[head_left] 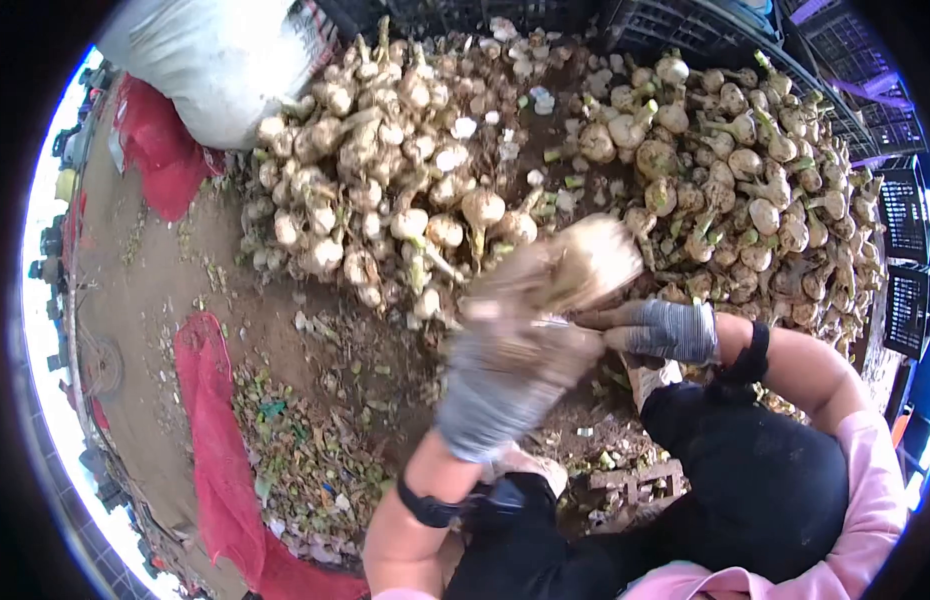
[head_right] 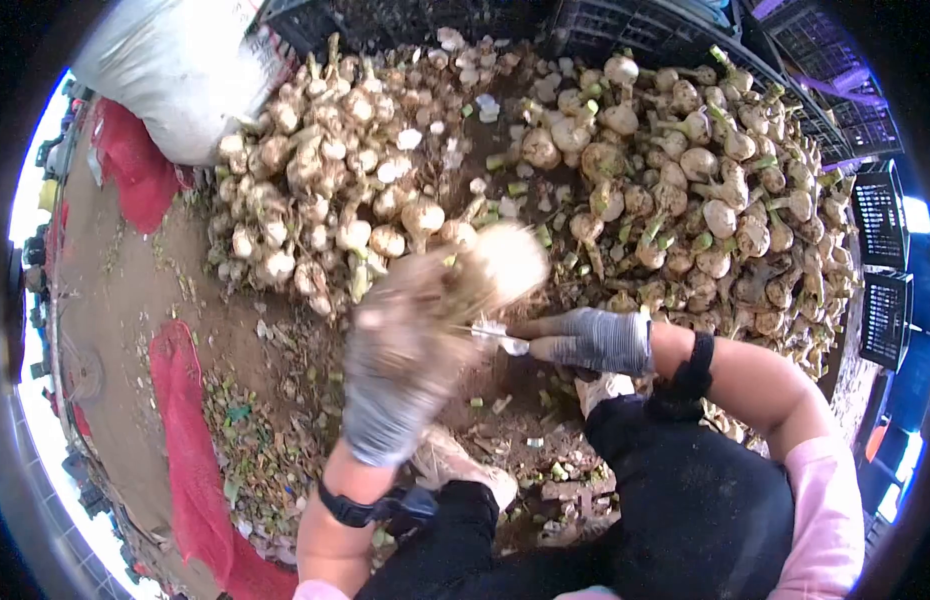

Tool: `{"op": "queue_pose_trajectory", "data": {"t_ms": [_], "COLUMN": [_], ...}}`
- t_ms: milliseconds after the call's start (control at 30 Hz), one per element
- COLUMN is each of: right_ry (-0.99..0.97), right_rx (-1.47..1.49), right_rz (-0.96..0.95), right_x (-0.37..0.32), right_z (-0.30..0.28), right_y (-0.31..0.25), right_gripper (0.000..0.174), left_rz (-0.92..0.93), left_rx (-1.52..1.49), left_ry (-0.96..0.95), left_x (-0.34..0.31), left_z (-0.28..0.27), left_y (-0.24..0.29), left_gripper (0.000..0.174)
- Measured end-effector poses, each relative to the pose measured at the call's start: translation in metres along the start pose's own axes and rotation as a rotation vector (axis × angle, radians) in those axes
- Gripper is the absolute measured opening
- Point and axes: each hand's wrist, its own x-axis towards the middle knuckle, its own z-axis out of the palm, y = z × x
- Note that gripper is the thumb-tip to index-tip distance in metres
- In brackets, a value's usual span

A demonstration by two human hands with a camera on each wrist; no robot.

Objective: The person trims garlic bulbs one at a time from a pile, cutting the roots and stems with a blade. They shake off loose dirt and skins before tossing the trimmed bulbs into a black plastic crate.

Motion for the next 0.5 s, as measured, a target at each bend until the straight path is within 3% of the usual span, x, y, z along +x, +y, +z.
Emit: {"op": "queue_pose_trajectory", "data": {"t_ms": [33,100,200,233,267,333,400,433,500], "right_ry": [-0.023,0.014,0.055,0.051,0.071,0.090,0.065,0.047,0.057], "right_rx": [-0.178,-0.067,-0.035,-0.022,-0.082,-0.153,-0.169,-0.198,-0.282], "right_rz": [-0.367,-0.057,-0.079,-0.073,-0.026,0.020,-0.145,-0.141,-0.229], "right_x": [0.020,-0.001,-0.014,-0.013,-0.013,-0.009,0.002,0.005,0.002], "right_z": [-0.006,0.002,-0.005,-0.004,-0.006,-0.004,0.000,0.001,0.002], "right_y": [0.033,-0.018,-0.020,-0.019,-0.020,-0.019,-0.010,-0.014,-0.029], "right_gripper": [0.053,0.053,0.054,0.054,0.054,0.053,0.054,0.055,0.052], "left_rz": [0.092,0.278,-0.350,-0.452,-0.482,-0.506,-0.630,-0.528,-0.362], "left_rx": [0.154,0.468,0.406,0.333,0.266,0.169,0.115,0.104,-0.299], "left_ry": [-0.003,0.034,0.494,0.675,0.794,0.845,0.924,0.829,0.828], "left_x": [0.000,-0.001,0.001,0.001,0.001,0.010,0.016,0.015,0.009], "left_z": [-0.005,-0.015,-0.117,-0.147,-0.179,-0.234,-0.242,-0.245,-0.229], "left_y": [-0.013,-0.039,-0.098,-0.117,-0.142,-0.198,-0.208,-0.213,-0.212], "left_gripper": [0.044,0.050,0.052,0.054,0.057,0.062,0.064,0.063,0.058]}}
